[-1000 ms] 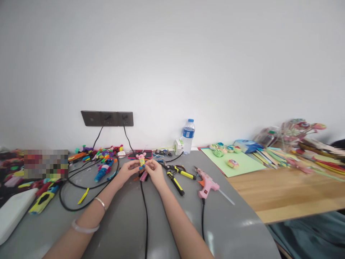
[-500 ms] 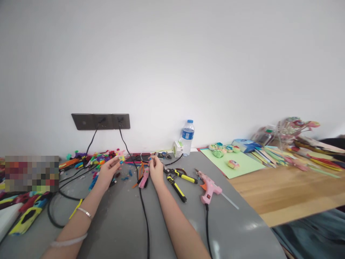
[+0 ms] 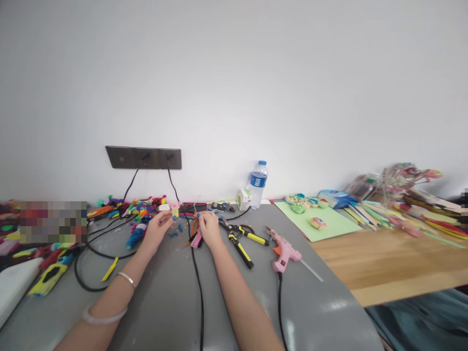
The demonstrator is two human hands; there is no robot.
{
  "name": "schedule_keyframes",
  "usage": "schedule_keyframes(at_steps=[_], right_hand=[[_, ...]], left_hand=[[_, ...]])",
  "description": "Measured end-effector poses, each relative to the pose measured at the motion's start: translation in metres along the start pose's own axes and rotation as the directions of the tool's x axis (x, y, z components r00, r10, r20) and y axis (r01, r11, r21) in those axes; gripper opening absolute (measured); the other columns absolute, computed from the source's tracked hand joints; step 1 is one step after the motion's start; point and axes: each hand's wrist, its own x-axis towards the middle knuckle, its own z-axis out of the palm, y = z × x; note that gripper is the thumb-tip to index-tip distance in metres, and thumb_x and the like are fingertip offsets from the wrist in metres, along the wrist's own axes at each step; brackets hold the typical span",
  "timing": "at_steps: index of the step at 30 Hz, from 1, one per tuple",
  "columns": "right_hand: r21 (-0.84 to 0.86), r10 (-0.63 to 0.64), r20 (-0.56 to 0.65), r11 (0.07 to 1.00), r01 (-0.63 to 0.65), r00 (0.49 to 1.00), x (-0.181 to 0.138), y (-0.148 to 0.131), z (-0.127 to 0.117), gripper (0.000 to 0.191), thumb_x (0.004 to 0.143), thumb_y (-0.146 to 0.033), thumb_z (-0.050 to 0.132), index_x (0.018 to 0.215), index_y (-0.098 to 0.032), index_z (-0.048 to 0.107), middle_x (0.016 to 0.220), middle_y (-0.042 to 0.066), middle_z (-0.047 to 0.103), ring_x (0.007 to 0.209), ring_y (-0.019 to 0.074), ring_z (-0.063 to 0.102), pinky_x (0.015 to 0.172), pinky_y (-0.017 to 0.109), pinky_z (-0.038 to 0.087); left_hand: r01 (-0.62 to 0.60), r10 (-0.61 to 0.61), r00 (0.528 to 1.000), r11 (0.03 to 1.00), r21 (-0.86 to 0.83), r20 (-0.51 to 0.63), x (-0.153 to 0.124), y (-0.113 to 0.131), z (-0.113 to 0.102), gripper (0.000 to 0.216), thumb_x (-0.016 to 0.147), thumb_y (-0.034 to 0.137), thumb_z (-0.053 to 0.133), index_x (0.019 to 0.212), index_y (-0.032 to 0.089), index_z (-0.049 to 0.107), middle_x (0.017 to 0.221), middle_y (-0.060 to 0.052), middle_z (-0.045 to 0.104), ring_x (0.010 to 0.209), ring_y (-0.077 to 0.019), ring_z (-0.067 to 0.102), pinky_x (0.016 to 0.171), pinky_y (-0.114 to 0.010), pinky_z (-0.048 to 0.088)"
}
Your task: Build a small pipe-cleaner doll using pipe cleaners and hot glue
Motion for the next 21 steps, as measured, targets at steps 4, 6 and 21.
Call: schedule_keyframes(at_steps=[4,6,21], right_hand=[[0.123,0.002,-0.105,0.992,0.011,0.994,0.0,-0.002,-0.004,0.026,0.09,-0.027,0.047,0.096,-0.021,0.071,0.103,0.009,0.071,0.101,0.0244,0.06,0.094,0.041,0.042],[0.201,0.044,-0.179,0.98,-0.008,0.983,0.0,-0.003,-0.006,0.024,0.085,-0.024,0.051,0.1,-0.02,0.069,0.106,0.009,0.069,0.1,0.0234,0.061,0.092,0.039,0.045],[0.597,0.339,-0.204,0.786,-0.157,0.918,0.002,-0.005,-0.011,0.031,0.071,-0.038,0.071,0.093,-0.022,0.056,0.078,0.001,0.063,0.062,0.0182,0.066,0.058,0.032,0.055]], left_hand=[[-0.007,0.007,0.999,1.0,-0.014,0.036,-0.001,-0.002,0.001,0.046,0.059,0.046,0.078,0.089,0.014,0.065,0.088,-0.011,0.074,0.08,-0.024,0.071,0.065,-0.032,0.056],[-0.012,0.013,0.998,1.0,-0.01,0.056,-0.003,-0.003,0.003,0.043,0.06,0.045,0.077,0.088,0.015,0.064,0.084,-0.009,0.073,0.076,-0.0226,0.071,0.065,-0.031,0.056],[0.038,-0.031,0.989,0.998,-0.047,0.144,-0.007,-0.003,0.009,0.046,0.063,0.05,0.076,0.089,0.016,0.06,0.085,-0.01,0.075,0.073,-0.0227,0.072,0.063,-0.031,0.056]])
